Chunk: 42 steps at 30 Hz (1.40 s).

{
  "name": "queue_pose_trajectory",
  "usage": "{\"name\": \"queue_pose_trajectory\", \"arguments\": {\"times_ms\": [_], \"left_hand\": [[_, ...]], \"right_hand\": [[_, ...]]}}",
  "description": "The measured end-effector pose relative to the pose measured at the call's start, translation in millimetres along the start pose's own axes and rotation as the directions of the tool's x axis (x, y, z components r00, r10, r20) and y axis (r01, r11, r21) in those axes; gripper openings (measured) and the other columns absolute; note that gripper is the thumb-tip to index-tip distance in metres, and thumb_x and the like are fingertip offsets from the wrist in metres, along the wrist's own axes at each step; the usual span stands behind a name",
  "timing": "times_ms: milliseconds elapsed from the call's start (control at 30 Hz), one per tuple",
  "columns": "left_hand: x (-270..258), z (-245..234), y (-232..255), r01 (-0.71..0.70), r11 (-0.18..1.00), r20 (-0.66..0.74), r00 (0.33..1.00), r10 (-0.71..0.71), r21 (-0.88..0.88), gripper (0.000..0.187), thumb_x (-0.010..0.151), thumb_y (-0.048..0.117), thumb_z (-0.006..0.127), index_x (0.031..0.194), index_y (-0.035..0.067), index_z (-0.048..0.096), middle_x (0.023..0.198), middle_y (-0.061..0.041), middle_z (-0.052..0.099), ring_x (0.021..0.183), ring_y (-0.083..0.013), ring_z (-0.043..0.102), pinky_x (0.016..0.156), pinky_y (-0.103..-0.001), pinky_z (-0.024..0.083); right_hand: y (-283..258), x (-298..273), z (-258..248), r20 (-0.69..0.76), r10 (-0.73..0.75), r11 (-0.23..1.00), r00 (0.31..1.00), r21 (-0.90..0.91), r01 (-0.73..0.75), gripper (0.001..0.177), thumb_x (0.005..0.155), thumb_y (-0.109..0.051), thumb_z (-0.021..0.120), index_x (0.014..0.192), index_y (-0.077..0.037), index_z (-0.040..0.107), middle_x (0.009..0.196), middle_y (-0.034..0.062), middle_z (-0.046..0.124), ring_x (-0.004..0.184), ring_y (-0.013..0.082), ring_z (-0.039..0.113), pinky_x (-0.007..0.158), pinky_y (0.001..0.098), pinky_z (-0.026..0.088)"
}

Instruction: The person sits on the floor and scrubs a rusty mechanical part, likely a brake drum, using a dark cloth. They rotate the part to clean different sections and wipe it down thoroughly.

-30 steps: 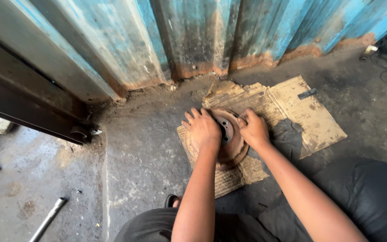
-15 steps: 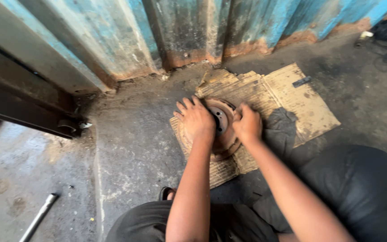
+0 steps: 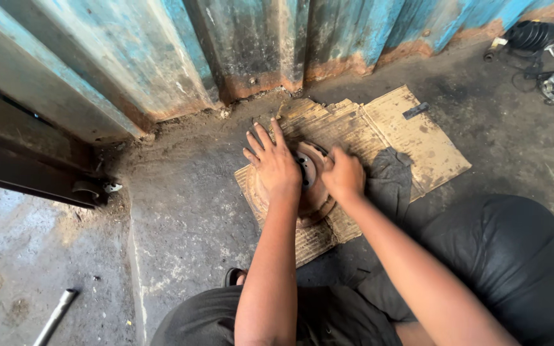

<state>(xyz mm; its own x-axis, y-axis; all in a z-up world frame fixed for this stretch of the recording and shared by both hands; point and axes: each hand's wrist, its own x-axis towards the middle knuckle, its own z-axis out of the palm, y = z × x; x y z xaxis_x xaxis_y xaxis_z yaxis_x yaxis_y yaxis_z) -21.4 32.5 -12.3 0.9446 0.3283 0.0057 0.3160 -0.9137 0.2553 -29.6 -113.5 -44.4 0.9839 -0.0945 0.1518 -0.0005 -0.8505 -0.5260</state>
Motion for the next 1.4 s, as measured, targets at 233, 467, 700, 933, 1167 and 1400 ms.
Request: {"name": "queue_pose_trajectory", "arguments": {"times_ms": [233, 467, 700, 933, 1167, 1400], "left_hand": [[5, 23, -3, -0.002, 0.999, -0.052, 0.999, 0.004, 0.055, 0.072, 0.097, 0.019, 0.046, 0.163, 0.012, 0.018, 0.167, -0.022, 0.017, 0.153, -0.0457, 0.015, 0.121, -0.060, 0.016], [3, 29, -4, 0.005, 1.000, -0.013, 1.000, -0.005, 0.031, 0.067, 0.098, 0.020, 0.043, 0.161, 0.011, 0.021, 0.166, -0.022, 0.018, 0.152, -0.0451, 0.016, 0.120, -0.060, 0.017], [10, 17, -2, 0.040, 0.998, 0.081, 0.996, -0.045, 0.055, 0.061, 0.099, 0.018, 0.043, 0.158, 0.012, 0.032, 0.166, -0.019, 0.018, 0.152, -0.0433, 0.017, 0.120, -0.059, 0.020], [5, 1, 0, 0.070, 0.997, 0.051, 0.996, -0.068, -0.036, 0.055, 0.095, 0.014, 0.052, 0.149, 0.010, 0.046, 0.167, -0.019, 0.016, 0.150, -0.0433, 0.025, 0.117, -0.058, 0.028], [4, -1, -1, 0.070, 0.997, 0.012, 0.997, -0.070, -0.027, 0.050, 0.095, 0.014, 0.053, 0.145, 0.012, 0.051, 0.167, -0.018, 0.018, 0.149, -0.0430, 0.029, 0.116, -0.059, 0.031], [4, -2, 1, 0.076, 0.997, 0.034, 0.997, -0.076, -0.011, 0.054, 0.092, 0.013, 0.055, 0.146, 0.013, 0.050, 0.167, -0.017, 0.017, 0.148, -0.0426, 0.030, 0.114, -0.058, 0.032]], "right_hand": [[8, -70, -19, 0.071, 0.047, 0.999, 0.996, -0.020, -0.046, 0.016, 0.092, -0.024, 0.063, 0.103, -0.012, 0.064, 0.082, 0.0234, 0.071, 0.082, 0.0487, 0.066, 0.075, 0.0615, 0.050], [11, -61, -24, -0.005, 0.016, 0.984, 1.000, 0.180, -0.015, 0.014, 0.094, -0.021, 0.066, 0.098, -0.008, 0.064, 0.086, 0.0202, 0.073, 0.083, 0.0468, 0.067, 0.068, 0.0550, 0.052], [3, -51, -71, 0.074, -0.040, 0.999, 0.996, -0.003, 0.040, 0.016, 0.102, -0.019, 0.062, 0.103, -0.003, 0.062, 0.082, 0.0146, 0.069, 0.069, 0.0342, 0.071, 0.061, 0.0434, 0.057], [11, -27, -94, 0.176, -0.759, 0.607, 0.627, -0.157, 0.779, 0.025, 0.070, 0.006, 0.070, 0.091, -0.006, 0.064, 0.101, 0.0101, 0.064, 0.099, 0.0263, 0.062, 0.087, 0.0405, 0.054], [3, -43, -72, 0.319, -0.809, 0.529, 0.493, 0.031, 0.848, 0.026, 0.064, -0.002, 0.073, 0.089, -0.006, 0.065, 0.091, 0.0087, 0.060, 0.094, 0.0296, 0.060, 0.082, 0.0421, 0.051], [33, -17, -68, 0.248, -0.646, 0.717, 0.722, -0.128, 0.685, 0.025, 0.059, -0.001, 0.072, 0.084, -0.004, 0.067, 0.094, 0.0090, 0.062, 0.093, 0.0313, 0.059, 0.077, 0.0429, 0.053]]}}
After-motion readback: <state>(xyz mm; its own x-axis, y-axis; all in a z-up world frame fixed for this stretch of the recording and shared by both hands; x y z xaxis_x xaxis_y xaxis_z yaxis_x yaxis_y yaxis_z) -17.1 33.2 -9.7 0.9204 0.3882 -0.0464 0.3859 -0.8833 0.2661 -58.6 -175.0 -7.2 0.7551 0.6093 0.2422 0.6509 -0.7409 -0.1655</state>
